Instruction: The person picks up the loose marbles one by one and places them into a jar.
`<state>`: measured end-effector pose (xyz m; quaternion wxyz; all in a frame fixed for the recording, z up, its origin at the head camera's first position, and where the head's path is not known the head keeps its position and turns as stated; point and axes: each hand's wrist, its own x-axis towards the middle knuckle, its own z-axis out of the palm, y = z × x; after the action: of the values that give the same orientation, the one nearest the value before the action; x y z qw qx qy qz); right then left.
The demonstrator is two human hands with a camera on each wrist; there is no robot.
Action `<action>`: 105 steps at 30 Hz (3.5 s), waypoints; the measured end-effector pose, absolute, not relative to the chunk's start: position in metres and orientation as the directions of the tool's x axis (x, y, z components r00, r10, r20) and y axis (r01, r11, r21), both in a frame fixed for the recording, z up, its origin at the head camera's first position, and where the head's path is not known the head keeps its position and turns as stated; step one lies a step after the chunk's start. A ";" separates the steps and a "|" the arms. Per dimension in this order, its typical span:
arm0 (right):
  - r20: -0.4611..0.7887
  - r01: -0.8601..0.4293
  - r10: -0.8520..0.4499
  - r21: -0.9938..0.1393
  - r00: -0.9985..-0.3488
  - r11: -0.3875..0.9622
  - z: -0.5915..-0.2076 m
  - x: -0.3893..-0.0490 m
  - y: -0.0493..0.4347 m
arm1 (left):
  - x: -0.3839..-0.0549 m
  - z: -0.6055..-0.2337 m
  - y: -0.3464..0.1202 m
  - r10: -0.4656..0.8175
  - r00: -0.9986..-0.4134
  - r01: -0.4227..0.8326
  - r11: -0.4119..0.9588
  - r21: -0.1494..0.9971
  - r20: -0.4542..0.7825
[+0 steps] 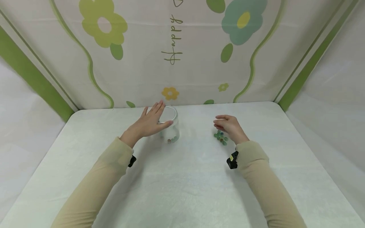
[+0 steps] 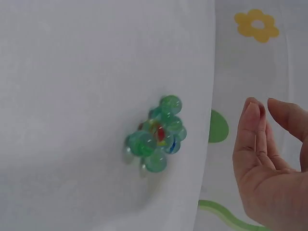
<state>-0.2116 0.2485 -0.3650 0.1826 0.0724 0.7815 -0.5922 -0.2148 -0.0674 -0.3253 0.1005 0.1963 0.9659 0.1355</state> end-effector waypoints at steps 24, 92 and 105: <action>-0.414 0.336 -0.068 -0.815 -0.908 0.472 -0.399 -0.194 0.300 | -0.214 -0.324 -0.067 0.402 -0.904 0.343 0.886 0.313 -0.147; -0.443 0.405 -0.057 -0.859 -0.895 0.313 -0.385 -0.206 0.286 | -0.213 -0.325 -0.068 0.401 -0.905 0.340 0.883 0.324 -0.142; -0.423 0.412 -0.097 -0.904 -0.901 0.111 -0.364 -0.211 0.275 | -0.214 -0.324 -0.067 0.402 -0.903 0.343 0.886 0.311 -0.148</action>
<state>-0.2114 0.2747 -0.3645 0.1934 0.1096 0.7197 -0.6577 -0.2139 -0.0674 -0.3243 0.1048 0.1931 0.9655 0.1400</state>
